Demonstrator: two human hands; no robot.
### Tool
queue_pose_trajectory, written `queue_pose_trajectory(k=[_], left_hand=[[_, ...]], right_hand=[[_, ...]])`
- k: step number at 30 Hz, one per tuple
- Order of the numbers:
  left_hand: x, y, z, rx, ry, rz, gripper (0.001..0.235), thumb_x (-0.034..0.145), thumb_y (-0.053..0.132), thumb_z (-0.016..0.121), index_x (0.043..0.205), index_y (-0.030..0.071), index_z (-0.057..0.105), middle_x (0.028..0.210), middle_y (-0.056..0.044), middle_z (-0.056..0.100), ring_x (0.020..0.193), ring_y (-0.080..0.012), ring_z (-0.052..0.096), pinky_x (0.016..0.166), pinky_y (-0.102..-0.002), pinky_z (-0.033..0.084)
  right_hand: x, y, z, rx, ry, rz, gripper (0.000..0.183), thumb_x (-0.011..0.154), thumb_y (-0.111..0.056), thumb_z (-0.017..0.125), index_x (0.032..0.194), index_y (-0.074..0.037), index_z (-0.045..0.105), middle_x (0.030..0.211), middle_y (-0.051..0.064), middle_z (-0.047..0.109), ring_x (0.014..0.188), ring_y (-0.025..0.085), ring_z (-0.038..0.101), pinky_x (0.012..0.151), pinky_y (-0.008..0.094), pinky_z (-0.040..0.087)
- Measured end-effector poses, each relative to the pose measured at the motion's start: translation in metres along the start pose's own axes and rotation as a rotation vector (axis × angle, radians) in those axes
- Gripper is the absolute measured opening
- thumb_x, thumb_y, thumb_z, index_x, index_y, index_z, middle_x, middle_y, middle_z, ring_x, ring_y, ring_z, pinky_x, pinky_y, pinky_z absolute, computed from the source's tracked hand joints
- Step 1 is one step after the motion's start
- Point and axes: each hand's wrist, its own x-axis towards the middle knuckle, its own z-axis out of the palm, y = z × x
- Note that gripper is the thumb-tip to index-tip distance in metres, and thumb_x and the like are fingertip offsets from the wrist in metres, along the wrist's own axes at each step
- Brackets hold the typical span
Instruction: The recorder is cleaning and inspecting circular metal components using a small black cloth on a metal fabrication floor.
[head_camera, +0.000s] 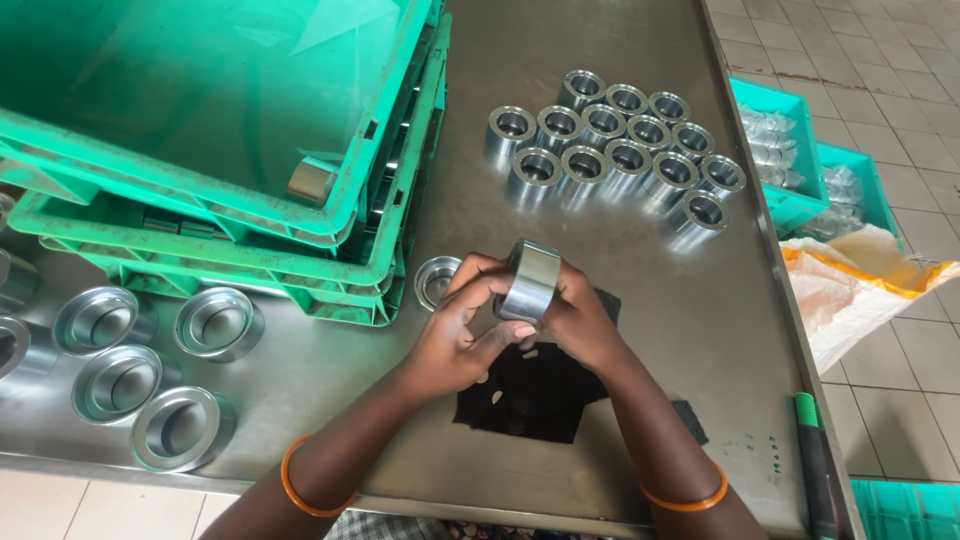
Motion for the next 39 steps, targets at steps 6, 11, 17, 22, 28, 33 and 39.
queue_pose_trajectory(k=[6,11,17,22,28,33,39], left_hand=[[0.001,-0.003,0.001,-0.074,-0.006,-0.1,0.025,0.1,0.006,0.068,0.123,0.001,0.061,0.124,-0.008,0.05,0.123,-0.0187,0.053,0.109,-0.03,0.042],[0.0,-0.003,0.001,0.129,0.038,0.041,0.032,0.094,0.004,0.072,0.124,0.0,0.061,0.121,-0.008,0.054,0.117,-0.0183,0.055,0.106,-0.03,0.044],[0.0,-0.003,0.001,0.05,0.021,-0.019,0.03,0.096,0.004,0.072,0.124,-0.001,0.061,0.121,-0.008,0.052,0.117,-0.0182,0.054,0.105,-0.031,0.043],[0.0,-0.014,-0.004,-0.009,-0.005,-0.046,0.026,0.098,0.008,0.071,0.12,-0.002,0.061,0.119,-0.006,0.05,0.114,-0.0146,0.054,0.1,-0.029,0.045],[0.008,-0.033,-0.018,-0.504,0.209,-0.375,0.023,0.102,0.022,0.059,0.116,0.004,0.064,0.105,-0.002,0.057,0.094,-0.013,0.055,0.088,-0.03,0.046],[0.0,-0.058,-0.031,-1.045,0.325,-0.535,0.035,0.107,0.04,0.046,0.108,0.01,0.064,0.081,0.001,0.057,0.079,-0.0164,0.06,0.075,-0.034,0.048],[0.004,-0.056,-0.023,-1.112,0.327,-0.453,0.033,0.11,0.036,0.046,0.105,0.007,0.061,0.09,0.001,0.059,0.081,-0.0131,0.057,0.087,-0.037,0.052]], right_hand=[[0.0,-0.023,0.002,-0.276,0.122,-0.349,0.051,0.089,0.012,0.049,0.136,-0.004,0.059,0.111,0.012,0.068,0.098,0.025,0.072,0.087,0.036,0.057],[-0.002,-0.003,0.005,0.172,-0.066,0.161,0.039,0.092,0.003,0.06,0.131,-0.002,0.058,0.105,0.009,0.069,0.091,0.02,0.07,0.073,0.033,0.057],[-0.003,0.006,0.004,0.032,0.026,-0.017,0.045,0.091,0.007,0.055,0.134,-0.005,0.061,0.108,0.007,0.068,0.098,0.018,0.069,0.083,0.031,0.056],[-0.007,0.008,0.005,0.01,-0.01,-0.06,0.049,0.091,0.009,0.059,0.138,-0.005,0.059,0.113,0.007,0.067,0.102,0.018,0.069,0.084,0.034,0.057],[-0.002,-0.013,0.014,0.097,-0.072,0.047,0.056,0.097,-0.001,0.059,0.151,-0.01,0.047,0.13,0.009,0.056,0.1,0.019,0.069,0.075,0.037,0.064],[-0.006,-0.006,0.026,0.529,-0.243,0.321,0.079,0.096,-0.014,0.061,0.161,-0.017,0.018,0.135,0.01,0.057,0.093,0.022,0.071,0.075,0.037,0.064],[-0.01,0.01,0.029,0.732,-0.123,0.214,0.069,0.106,-0.034,0.051,0.163,-0.007,0.025,0.128,0.013,0.062,0.092,0.025,0.074,0.077,0.036,0.063]])
